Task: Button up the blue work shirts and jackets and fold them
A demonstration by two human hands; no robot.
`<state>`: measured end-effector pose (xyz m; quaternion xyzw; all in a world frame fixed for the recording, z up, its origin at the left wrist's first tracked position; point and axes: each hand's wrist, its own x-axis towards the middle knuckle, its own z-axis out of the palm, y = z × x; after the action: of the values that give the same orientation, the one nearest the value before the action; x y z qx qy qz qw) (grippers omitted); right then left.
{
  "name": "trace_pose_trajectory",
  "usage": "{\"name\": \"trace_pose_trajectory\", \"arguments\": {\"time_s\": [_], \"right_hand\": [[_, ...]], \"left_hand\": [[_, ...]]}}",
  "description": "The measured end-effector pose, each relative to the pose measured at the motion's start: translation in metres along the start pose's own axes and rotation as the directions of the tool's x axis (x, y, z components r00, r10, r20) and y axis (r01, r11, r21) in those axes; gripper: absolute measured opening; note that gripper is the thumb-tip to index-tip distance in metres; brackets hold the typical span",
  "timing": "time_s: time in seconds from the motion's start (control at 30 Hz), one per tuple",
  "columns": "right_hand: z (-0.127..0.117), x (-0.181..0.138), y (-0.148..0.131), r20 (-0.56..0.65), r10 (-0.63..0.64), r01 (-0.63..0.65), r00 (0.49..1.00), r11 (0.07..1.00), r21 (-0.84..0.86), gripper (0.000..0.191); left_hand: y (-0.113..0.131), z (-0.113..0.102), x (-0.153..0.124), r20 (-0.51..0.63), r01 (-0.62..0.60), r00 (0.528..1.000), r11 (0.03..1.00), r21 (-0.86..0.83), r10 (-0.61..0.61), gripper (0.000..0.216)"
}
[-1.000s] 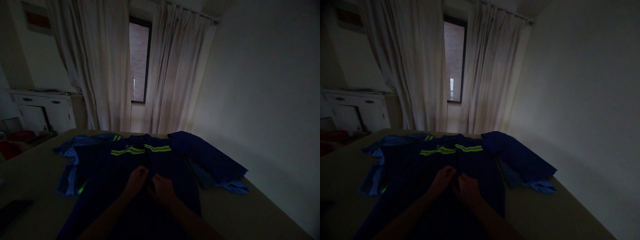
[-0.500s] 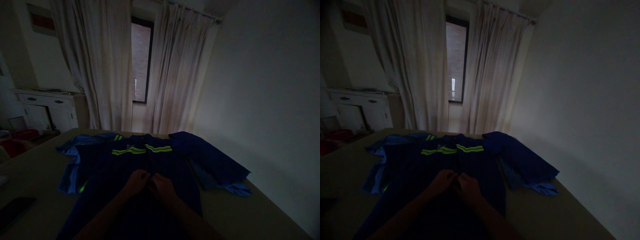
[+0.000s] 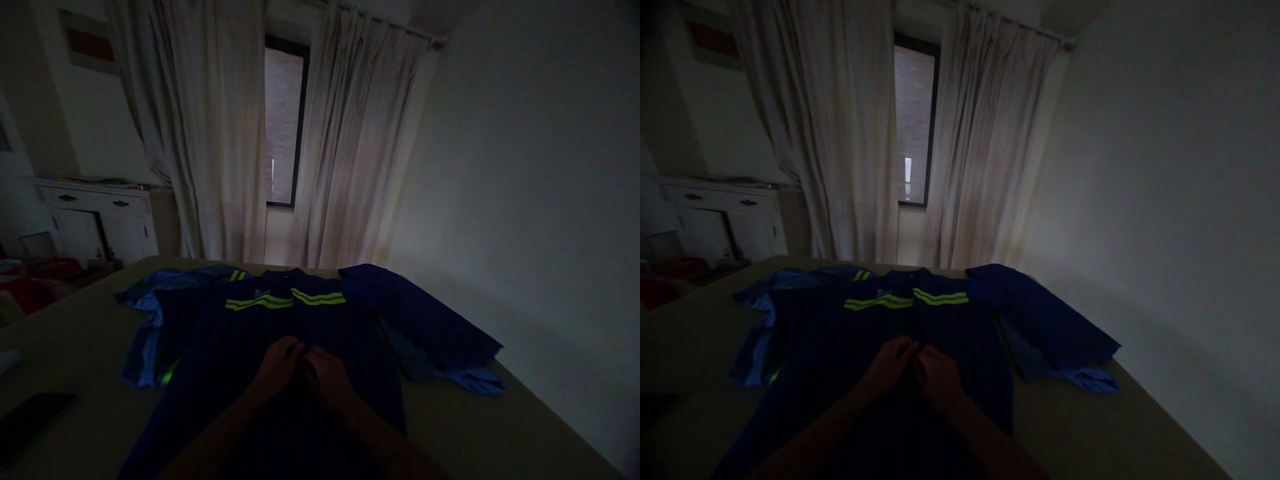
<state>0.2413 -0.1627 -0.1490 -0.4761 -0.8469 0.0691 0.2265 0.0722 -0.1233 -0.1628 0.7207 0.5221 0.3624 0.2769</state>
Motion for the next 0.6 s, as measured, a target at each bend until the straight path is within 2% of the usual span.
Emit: {"name": "trace_pose_trajectory", "arguments": {"time_s": [0.1,0.2,0.27,0.33,0.4,0.47,0.53,0.6], "right_hand": [[-0.001,0.001,0.004,-0.045,0.121,-0.118,0.992,0.991,0.067,0.019],[-0.002,0.001,0.007,-0.081,0.167,-0.157,0.983,0.981,0.111,0.023],[-0.005,0.001,0.007,-0.105,0.128,-0.11,0.986,0.981,0.163,0.018],[-0.009,-0.001,0.004,-0.104,0.006,0.018,0.995,0.975,0.219,0.012],[-0.016,-0.004,-0.001,-0.022,-0.168,0.168,0.986,0.953,0.251,0.013],[-0.026,-0.008,-0.008,0.122,-0.294,0.257,0.948,0.934,0.25,0.016],[-0.039,-0.013,-0.015,0.241,-0.319,0.268,0.917,0.938,0.221,0.021],[-0.054,-0.018,-0.024,0.303,-0.288,0.239,0.908,0.953,0.188,0.029]], "left_hand": [[0.001,0.0,0.0,0.02,-0.046,0.999,0.999,-0.026,0.047,0.041],[-0.005,-0.005,0.002,0.087,-0.088,0.992,0.995,-0.054,0.092,0.042],[-0.012,-0.009,0.001,0.136,-0.141,0.98,0.989,-0.043,0.146,0.035],[-0.019,-0.012,-0.001,0.194,-0.253,0.952,0.965,0.067,0.236,0.03],[-0.025,-0.014,-0.004,0.252,-0.361,0.917,0.911,0.197,0.309,0.025],[-0.028,-0.015,-0.005,0.281,-0.408,0.899,0.874,0.262,0.336,0.019],[-0.028,-0.017,-0.003,0.289,-0.423,0.893,0.862,0.279,0.344,0.016],[-0.026,-0.02,0.002,0.301,-0.451,0.882,0.835,0.315,0.363,0.017]]}}
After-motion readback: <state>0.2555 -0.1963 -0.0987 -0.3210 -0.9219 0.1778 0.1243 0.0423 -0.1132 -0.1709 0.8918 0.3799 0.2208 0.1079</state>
